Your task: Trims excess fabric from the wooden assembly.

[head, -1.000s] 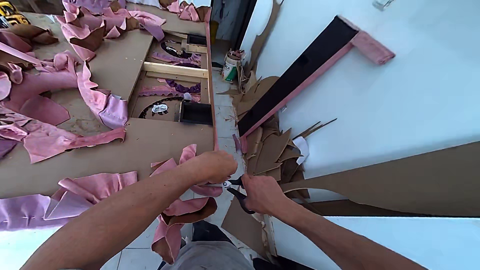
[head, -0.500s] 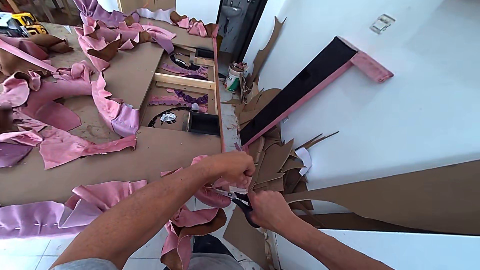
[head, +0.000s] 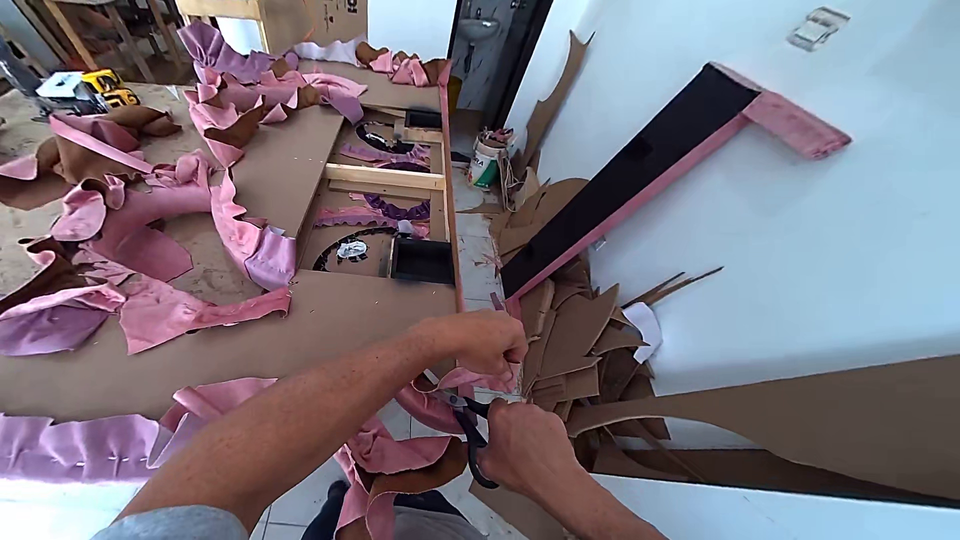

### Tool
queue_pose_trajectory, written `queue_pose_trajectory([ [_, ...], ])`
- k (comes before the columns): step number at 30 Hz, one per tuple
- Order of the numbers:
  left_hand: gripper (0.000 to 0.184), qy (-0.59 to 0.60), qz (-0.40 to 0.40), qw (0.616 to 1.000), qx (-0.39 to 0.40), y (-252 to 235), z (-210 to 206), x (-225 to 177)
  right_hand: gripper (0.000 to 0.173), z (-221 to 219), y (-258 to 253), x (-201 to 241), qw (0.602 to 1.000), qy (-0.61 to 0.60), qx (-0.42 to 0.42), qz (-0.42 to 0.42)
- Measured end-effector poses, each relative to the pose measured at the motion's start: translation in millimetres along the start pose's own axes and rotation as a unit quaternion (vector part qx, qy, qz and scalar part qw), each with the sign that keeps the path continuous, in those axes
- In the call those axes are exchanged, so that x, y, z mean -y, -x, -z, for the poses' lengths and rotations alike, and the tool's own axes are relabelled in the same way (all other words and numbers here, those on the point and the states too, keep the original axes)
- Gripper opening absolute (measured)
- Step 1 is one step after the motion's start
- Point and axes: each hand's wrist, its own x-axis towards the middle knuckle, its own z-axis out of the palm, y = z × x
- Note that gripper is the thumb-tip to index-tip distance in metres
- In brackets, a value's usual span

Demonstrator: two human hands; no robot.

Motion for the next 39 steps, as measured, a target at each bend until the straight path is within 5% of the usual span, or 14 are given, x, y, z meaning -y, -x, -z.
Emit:
queue_pose_trajectory([
  [9, 0.021, 0.008, -0.1, 0.994, -0.033, -16.8, 26.3, -6.5, 0.052, -10.8, 0.8, -6.9, 0.998, -0.046, -0.018, -0.037],
  [15, 0.019, -0.018, -0.111, 0.993, -0.04, 5.3, 31.1, -16.5, 0.043, 16.1, -24.2, 6.4, 0.999, -0.016, -0.012, 0.032],
  [20, 0.019, 0.087, -0.141, 0.972, -0.168, 23.9, 44.7, -10.5, 0.034, 28.6, -35.3, -11.3, 0.994, 0.046, 0.005, 0.097],
  [24, 0.019, 0.067, -0.084, 0.971, -0.213, 41.5, 73.7, -7.6, 0.053, 43.4, -51.1, -24.3, 0.992, 0.083, -0.01, 0.095],
  [32, 0.02, 0.084, -0.022, 0.956, -0.282, 52.6, 74.9, 3.6, 0.056, 61.2, -84.3, 17.5, 0.967, 0.144, 0.007, 0.212],
  [35, 0.019, 0.168, -0.017, 0.898, -0.405, 63.4, 82.9, 18.4, 0.06, 66.6, -88.7, 10.6, 0.958, 0.152, 0.008, 0.243],
  [39, 0.024, 0.477, -0.065, 0.714, -0.509, 116.0, 119.4, 22.9, 0.047, 71.7, -88.2, -0.7, 0.958, 0.14, -0.004, 0.252],
])
